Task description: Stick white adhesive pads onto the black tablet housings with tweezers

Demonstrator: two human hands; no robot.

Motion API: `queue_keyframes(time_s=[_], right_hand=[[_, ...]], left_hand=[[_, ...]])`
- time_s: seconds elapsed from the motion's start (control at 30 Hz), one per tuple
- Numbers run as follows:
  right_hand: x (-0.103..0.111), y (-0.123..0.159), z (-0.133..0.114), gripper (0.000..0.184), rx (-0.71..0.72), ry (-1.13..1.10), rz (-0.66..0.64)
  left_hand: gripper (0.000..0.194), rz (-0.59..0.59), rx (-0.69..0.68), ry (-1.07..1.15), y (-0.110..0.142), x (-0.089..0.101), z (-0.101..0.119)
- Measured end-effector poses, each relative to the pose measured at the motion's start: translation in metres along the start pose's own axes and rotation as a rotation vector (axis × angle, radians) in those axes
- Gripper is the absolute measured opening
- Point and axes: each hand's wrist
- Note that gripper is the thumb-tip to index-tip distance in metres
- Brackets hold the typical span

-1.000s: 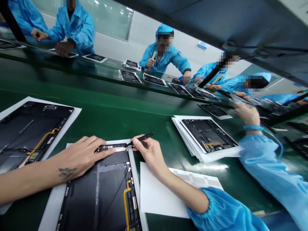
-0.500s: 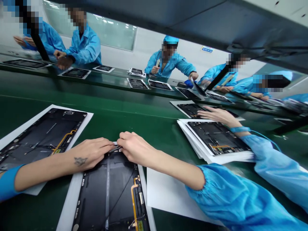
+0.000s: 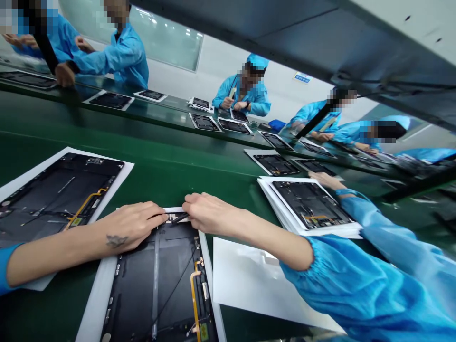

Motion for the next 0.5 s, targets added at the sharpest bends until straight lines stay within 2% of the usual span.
queue_keyframes(time_s=[0.1, 0.17, 0.2, 0.3, 0.5], right_hand=[[-0.019, 0.014, 0.005, 0.015, -0.067, -0.111, 0.235], [-0.034, 0.02, 0.001, 0.022, -0.032, -0.199, 0.425], [-0.04, 0.022, -0.003, 0.024, 0.008, -0.245, 0.472], [-0.054, 0.025, -0.014, 0.025, 0.078, -0.325, 0.478], [-0.057, 0.045, -0.005, 0.032, -0.038, -0.308, 0.443]], left_hand=[[0.035, 0.001, -0.007, -0.014, -0.001, -0.002, 0.001], [0.034, -0.009, -0.014, -0.021, -0.002, -0.001, 0.001], [0.034, -0.017, -0.017, -0.023, -0.003, 0.0, 0.002], [0.035, -0.042, -0.016, -0.02, -0.004, 0.003, 0.002], [0.034, -0.022, 0.008, 0.017, -0.003, 0.0, 0.002]])
Point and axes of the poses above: each hand's wrist, its own y-axis away from the middle knuckle, its own x-axis out of the back of the hand, z = x × y, and after that the axes turned 6 degrees about -y, right-handed
